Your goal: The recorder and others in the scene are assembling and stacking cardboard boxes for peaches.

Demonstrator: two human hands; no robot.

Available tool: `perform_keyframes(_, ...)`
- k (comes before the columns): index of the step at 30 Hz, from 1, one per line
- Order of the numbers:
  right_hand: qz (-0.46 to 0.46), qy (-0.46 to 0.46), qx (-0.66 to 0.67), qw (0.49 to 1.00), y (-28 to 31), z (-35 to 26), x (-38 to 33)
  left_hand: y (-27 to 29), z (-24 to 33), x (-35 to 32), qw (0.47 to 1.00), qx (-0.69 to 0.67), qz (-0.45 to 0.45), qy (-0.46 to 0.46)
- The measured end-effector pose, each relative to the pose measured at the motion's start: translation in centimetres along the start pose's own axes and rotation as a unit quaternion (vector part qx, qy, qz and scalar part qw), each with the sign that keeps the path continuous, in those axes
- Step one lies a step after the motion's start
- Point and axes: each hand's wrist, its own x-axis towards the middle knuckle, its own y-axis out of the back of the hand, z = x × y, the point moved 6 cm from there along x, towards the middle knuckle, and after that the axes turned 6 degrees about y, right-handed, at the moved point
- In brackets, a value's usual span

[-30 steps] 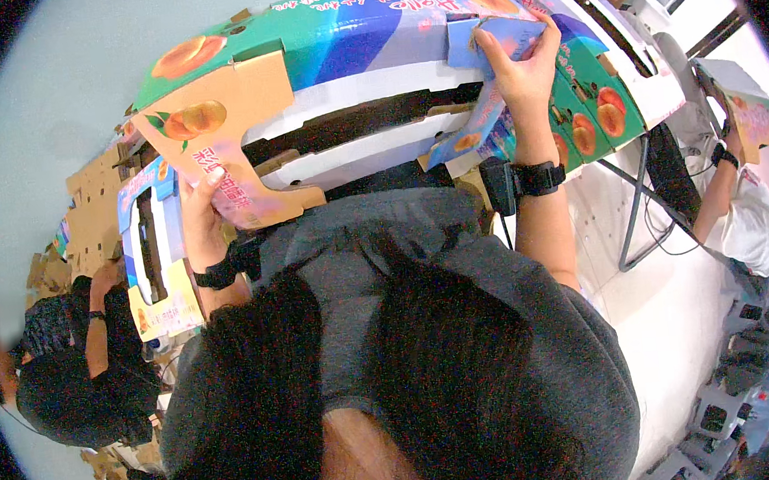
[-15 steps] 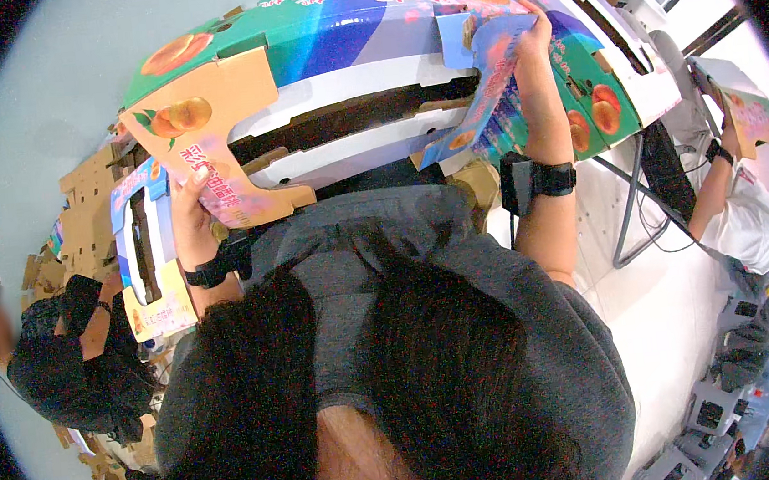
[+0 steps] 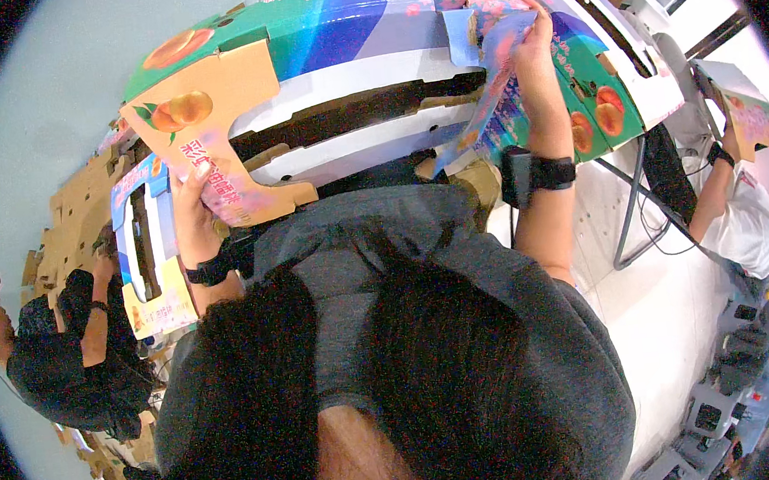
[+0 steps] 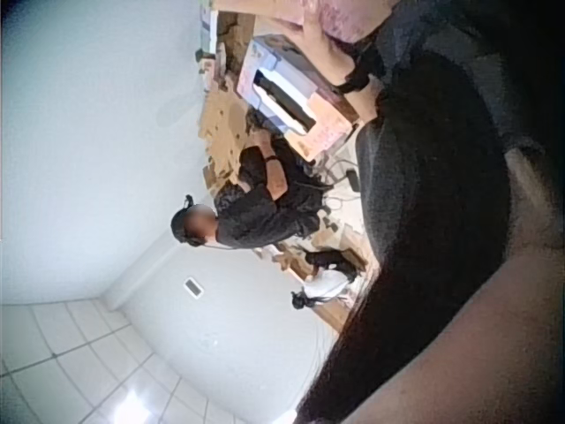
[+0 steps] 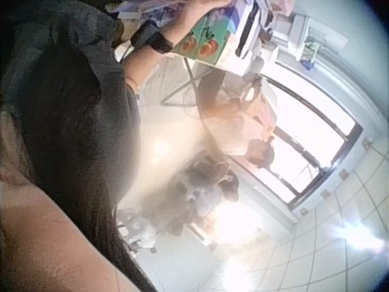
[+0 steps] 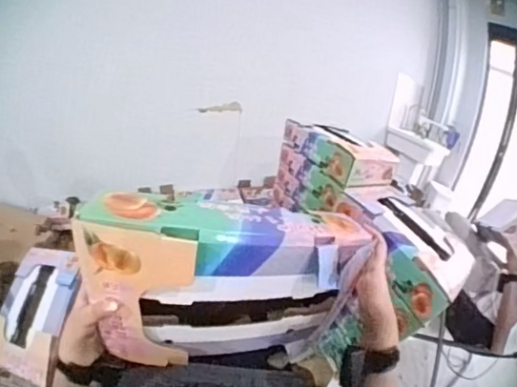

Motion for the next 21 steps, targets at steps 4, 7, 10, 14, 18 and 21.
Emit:
perform_keyframes(4, -0.055, -0.019, 0.297, 0.953, 0.3, -0.1, -0.9, 0.2, -0.1, 0.4, 1.000, 0.006, -0.025, -0.005)
perform_keyframes(7, -0.065, 0.020, 0.225, 0.972, 0.5, 0.4, -0.4, 0.6, -0.5, 0.7, 0.999, 0.022, -0.023, 0.010)
perform_keyframes(10, 0.000, -0.006, 0.091, 0.996, 0.8, 1.6, 0.8, 0.7, -0.5, 0.9, 0.999, 0.024, -0.024, -0.013)
perform_keyframes(14, 0.171, 0.241, -0.216, 0.931, 1.1, -1.5, -1.6, 1.1, -0.8, 2.1, 0.999, -0.028, -0.016, -0.011)
perform_keyframes(18, 0.073, 0.301, -0.352, 0.883, -1.0, -1.9, -4.3, 1.9, -1.0, 4.1, 0.997, -0.075, 0.021, 0.004)
perform_keyframes(21, 0.082, 0.254, -0.303, 0.915, -2.8, 0.1, -4.7, 2.0, -1.2, 4.7, 0.994, -0.106, 0.034, 0.025)
